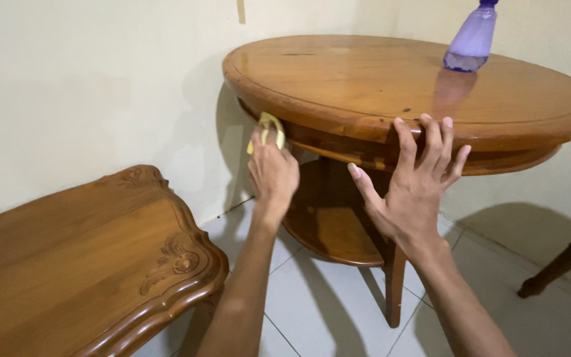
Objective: The person sprays a purple cleaning solution onto a round wooden table and wipes the surface with a yellow cloth. They move around the table, cleaning the top and edges, then wipe the lower shelf and legs.
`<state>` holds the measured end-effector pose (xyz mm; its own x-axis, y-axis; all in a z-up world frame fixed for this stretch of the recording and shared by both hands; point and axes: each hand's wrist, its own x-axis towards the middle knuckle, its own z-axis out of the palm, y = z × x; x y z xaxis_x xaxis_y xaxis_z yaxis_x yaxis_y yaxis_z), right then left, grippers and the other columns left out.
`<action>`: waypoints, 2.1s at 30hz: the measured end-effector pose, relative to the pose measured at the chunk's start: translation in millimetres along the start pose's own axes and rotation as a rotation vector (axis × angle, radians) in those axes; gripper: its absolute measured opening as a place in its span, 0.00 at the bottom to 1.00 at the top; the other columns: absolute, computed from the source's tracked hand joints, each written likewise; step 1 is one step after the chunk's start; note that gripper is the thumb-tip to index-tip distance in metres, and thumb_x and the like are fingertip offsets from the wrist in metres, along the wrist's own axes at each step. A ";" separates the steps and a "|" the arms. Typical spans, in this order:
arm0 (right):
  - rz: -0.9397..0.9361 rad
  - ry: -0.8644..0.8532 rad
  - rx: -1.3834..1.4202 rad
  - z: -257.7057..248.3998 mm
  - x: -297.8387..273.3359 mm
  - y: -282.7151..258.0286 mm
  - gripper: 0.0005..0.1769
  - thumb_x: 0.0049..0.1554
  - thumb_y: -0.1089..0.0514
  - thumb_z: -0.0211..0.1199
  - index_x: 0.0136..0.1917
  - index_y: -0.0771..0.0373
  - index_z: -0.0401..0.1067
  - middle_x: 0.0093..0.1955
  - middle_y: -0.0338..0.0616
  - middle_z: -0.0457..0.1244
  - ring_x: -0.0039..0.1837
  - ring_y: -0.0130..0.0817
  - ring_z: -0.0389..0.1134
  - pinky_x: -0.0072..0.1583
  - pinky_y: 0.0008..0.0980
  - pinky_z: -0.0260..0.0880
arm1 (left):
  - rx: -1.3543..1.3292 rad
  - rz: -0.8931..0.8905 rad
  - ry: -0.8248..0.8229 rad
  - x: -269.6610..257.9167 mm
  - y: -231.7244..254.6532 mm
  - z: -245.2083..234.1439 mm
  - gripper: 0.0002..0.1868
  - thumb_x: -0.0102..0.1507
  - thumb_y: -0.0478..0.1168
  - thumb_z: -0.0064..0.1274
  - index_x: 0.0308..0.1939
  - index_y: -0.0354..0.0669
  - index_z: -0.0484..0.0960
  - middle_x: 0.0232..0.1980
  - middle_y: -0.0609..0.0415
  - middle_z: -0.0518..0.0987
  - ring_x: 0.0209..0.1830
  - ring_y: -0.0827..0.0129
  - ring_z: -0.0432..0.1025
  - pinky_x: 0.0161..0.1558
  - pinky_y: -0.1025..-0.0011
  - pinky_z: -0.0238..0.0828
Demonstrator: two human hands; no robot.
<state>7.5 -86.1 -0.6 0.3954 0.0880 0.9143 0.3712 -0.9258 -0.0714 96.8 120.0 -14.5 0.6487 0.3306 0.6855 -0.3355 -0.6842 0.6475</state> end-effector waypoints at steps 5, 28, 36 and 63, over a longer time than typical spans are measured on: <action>0.026 0.015 -0.002 4.6 0.4 -2.8 0.47 0.61 0.31 0.65 0.80 0.60 0.56 0.81 0.59 0.41 0.86 0.59 0.31 0.79 0.71 0.22 | 0.020 0.237 0.065 -34.3 18.8 -12.8 0.31 0.57 0.28 0.51 0.66 0.34 0.72 0.70 0.38 0.67 0.52 0.36 0.76 0.50 0.49 0.76; 0.016 -0.004 -0.052 5.2 -2.9 -0.5 0.51 0.60 0.29 0.64 0.82 0.59 0.52 0.82 0.63 0.41 0.86 0.62 0.30 0.79 0.72 0.22 | -0.260 -0.157 0.036 38.3 -18.7 28.9 0.30 0.64 0.35 0.42 0.73 0.45 0.68 0.77 0.46 0.63 0.75 0.47 0.60 0.71 0.54 0.58; 0.010 0.009 -0.087 12.7 -1.0 1.8 0.51 0.60 0.27 0.62 0.82 0.60 0.52 0.81 0.65 0.40 0.85 0.65 0.30 0.78 0.73 0.22 | -0.249 -0.134 -0.212 -46.3 47.8 2.8 0.34 0.63 0.32 0.43 0.75 0.49 0.61 0.84 0.46 0.46 0.69 0.45 0.65 0.66 0.58 0.65; -0.039 -0.018 -0.113 11.6 -5.1 11.3 0.51 0.64 0.27 0.58 0.86 0.59 0.48 0.84 0.65 0.38 0.86 0.64 0.27 0.80 0.72 0.20 | -0.462 -0.221 0.061 34.5 -4.4 39.3 0.33 0.62 0.36 0.43 0.74 0.40 0.64 0.80 0.40 0.57 0.77 0.45 0.56 0.74 0.58 0.52</action>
<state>19.5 -92.8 -10.7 0.3979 0.1302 0.9081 0.2902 -0.9569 0.0100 147.5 108.8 -6.7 0.7022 0.4813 0.5247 -0.4702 -0.2400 0.8493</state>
